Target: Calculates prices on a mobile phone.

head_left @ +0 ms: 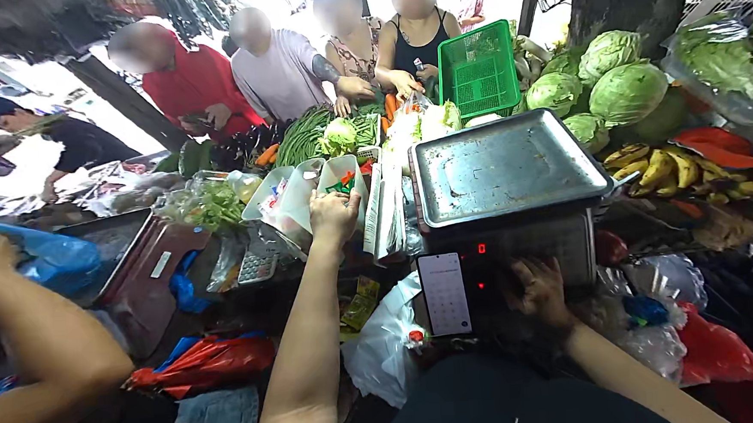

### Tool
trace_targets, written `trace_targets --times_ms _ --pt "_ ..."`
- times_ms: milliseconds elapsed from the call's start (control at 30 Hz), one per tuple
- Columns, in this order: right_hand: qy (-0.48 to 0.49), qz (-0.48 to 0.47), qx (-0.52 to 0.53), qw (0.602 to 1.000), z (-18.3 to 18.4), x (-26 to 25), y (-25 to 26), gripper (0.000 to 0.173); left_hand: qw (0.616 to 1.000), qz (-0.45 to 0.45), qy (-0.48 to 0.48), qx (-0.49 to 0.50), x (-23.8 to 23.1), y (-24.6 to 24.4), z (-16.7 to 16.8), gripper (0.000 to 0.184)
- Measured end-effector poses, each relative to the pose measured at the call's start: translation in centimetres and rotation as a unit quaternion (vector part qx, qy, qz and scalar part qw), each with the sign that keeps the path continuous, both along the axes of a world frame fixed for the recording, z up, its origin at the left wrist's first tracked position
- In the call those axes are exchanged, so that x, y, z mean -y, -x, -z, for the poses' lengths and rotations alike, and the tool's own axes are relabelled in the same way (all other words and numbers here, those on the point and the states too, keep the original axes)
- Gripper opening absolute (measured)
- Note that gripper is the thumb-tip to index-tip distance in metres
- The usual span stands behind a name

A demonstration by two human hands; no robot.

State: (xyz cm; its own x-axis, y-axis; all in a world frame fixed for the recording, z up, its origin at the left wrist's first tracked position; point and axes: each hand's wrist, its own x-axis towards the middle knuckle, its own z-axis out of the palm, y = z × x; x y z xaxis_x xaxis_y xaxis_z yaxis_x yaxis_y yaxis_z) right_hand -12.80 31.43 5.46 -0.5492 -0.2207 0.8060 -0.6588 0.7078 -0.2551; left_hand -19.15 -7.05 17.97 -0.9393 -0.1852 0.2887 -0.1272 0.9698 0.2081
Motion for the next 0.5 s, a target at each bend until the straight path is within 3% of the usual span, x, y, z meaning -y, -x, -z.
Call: trace_targets --times_ms 500 --pt "0.000 -0.004 -0.005 1.000 0.1 0.0 0.0 0.033 0.976 -0.082 0.068 0.191 -1.6 0.4 -2.8 0.085"
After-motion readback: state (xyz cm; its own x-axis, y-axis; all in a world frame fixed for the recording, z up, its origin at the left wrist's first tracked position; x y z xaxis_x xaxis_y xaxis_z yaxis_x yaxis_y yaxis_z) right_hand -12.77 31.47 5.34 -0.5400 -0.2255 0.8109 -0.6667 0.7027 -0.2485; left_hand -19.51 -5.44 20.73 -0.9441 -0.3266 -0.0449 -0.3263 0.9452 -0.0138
